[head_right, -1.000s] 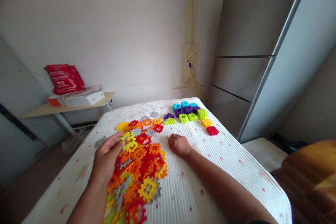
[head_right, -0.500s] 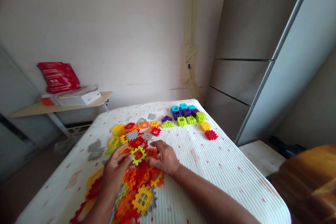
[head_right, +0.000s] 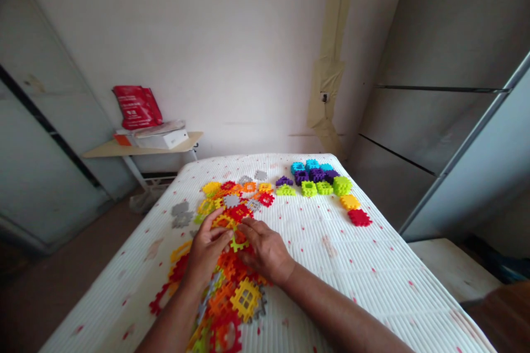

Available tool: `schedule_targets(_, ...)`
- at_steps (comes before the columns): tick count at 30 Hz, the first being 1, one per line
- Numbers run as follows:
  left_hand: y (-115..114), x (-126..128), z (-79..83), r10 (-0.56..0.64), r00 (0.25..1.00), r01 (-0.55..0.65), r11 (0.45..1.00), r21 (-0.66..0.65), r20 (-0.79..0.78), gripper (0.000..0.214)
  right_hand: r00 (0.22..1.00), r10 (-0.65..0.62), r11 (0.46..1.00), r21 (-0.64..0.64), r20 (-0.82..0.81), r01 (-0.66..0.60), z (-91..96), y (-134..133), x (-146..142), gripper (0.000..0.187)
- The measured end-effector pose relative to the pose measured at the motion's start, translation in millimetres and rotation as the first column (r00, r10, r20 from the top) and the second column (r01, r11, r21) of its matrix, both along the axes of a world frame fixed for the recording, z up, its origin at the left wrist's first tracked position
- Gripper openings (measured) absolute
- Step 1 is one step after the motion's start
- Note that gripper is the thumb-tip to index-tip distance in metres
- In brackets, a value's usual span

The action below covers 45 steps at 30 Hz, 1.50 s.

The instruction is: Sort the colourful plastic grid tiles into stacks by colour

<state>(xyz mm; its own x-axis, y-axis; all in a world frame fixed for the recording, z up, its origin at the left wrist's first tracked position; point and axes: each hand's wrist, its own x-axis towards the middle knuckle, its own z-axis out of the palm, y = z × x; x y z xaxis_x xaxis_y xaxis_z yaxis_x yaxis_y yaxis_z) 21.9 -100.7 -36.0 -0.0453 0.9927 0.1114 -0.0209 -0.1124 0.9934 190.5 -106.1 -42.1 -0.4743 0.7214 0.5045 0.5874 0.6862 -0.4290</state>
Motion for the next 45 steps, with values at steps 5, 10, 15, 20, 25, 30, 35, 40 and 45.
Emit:
schedule_targets(5,-2.5,3.1,0.3,-0.075,0.997,0.075,0.997,-0.026,-0.019,0.073,0.994,0.059,0.998,-0.030,0.088,-0.057,9.7,-1.4,5.4,0.051)
schedule_targets(10,-2.8,5.8,1.9,-0.109,0.994,0.110,0.991,-0.079,0.017,0.078,0.994,0.044,0.997,-0.070,0.104,-0.037,15.6,-7.8,8.0,0.054)
schedule_targets(15,-4.1,8.8,8.0,-0.059,0.998,0.058,0.992,-0.114,-0.003,0.084,0.996,0.062,0.997,-0.060,0.068,-0.058,17.1,5.8,24.1,0.052)
schedule_targets(20,-3.4,1.3,19.9,0.127,0.992,-0.127,0.990,-0.063,-0.007,0.080,0.951,-0.245,0.969,0.027,0.189,0.244,31.9,65.8,98.7,0.043)
schedule_targets(25,-1.9,-2.8,22.0,0.196,0.981,-0.194,0.978,-0.075,0.011,0.075,0.793,-0.437,0.887,0.056,0.425,0.459,40.7,123.4,168.7,0.041)
schedule_targets(30,0.2,-0.7,18.5,0.193,0.981,-0.193,0.977,-0.096,-0.011,0.072,0.701,-0.414,0.861,0.000,0.581,0.508,38.0,147.5,185.9,0.042)
schedule_targets(35,3.7,-7.7,14.4,0.197,0.980,-0.197,0.977,-0.079,-0.010,0.066,0.665,-0.398,0.856,-0.003,0.631,0.516,32.4,152.9,186.0,0.043)
schedule_targets(40,6.6,-27.3,15.6,0.265,0.964,-0.266,0.964,0.003,0.021,0.062,0.655,-0.395,0.862,0.014,0.644,0.507,27.1,152.2,185.3,0.038)
schedule_targets(45,19.0,-65.5,23.9,0.434,0.897,-0.429,0.900,0.073,-0.086,0.049,0.690,-0.400,0.899,0.114,0.604,0.422,27.6,145.0,179.8,0.035)
